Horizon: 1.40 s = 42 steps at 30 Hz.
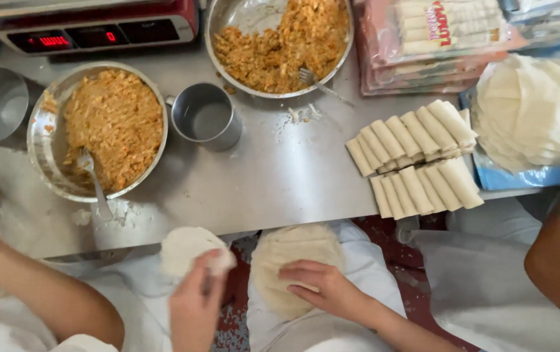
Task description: A person is seen manually wrapping lumpia by placing a portion of filling onto a wrapper, folding the sides, and rolling it into a tight cylinder on a metal table.
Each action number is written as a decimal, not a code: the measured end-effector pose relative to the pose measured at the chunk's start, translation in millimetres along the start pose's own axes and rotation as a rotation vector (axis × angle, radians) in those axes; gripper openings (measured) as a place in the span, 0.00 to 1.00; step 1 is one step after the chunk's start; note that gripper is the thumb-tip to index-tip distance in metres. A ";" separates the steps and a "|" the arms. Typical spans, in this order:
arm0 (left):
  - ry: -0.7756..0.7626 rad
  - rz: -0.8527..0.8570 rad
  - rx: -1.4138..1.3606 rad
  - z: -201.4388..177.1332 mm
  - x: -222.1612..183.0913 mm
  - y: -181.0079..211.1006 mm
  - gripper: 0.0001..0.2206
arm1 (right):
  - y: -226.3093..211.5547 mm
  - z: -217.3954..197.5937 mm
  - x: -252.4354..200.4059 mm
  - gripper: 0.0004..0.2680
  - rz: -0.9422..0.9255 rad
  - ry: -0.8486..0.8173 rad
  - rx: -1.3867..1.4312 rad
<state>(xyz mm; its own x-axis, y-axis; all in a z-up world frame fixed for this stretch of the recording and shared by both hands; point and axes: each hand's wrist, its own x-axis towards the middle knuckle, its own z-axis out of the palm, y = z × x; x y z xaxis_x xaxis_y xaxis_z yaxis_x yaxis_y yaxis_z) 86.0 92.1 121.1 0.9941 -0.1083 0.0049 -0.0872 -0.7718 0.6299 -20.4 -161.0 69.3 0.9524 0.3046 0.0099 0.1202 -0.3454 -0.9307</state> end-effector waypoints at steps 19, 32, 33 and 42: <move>-0.139 0.501 -0.044 134.8 135.3 44.9 0.10 | 82.8 -103.9 85.5 0.05 0.185 0.912 -0.483; -0.015 0.757 0.132 181.4 84.9 59.0 0.22 | 1.0 -110.2 169.5 0.13 -0.178 0.645 -0.793; -0.014 0.754 0.131 195.9 83.5 48.5 0.22 | -5.8 -103.3 195.6 0.13 -0.178 0.641 -0.793; 0.055 0.736 0.115 142.1 82.2 89.2 0.15 | 16.2 -70.4 302.2 0.21 -0.393 0.662 -1.022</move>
<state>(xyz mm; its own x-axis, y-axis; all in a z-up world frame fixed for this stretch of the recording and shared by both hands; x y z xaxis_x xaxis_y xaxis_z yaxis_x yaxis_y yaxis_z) 150.8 -74.7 67.4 0.6777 -0.5933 0.4343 -0.7346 -0.5731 0.3634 289.1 -137.0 83.0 0.7258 0.1445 0.6726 0.3032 -0.9448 -0.1242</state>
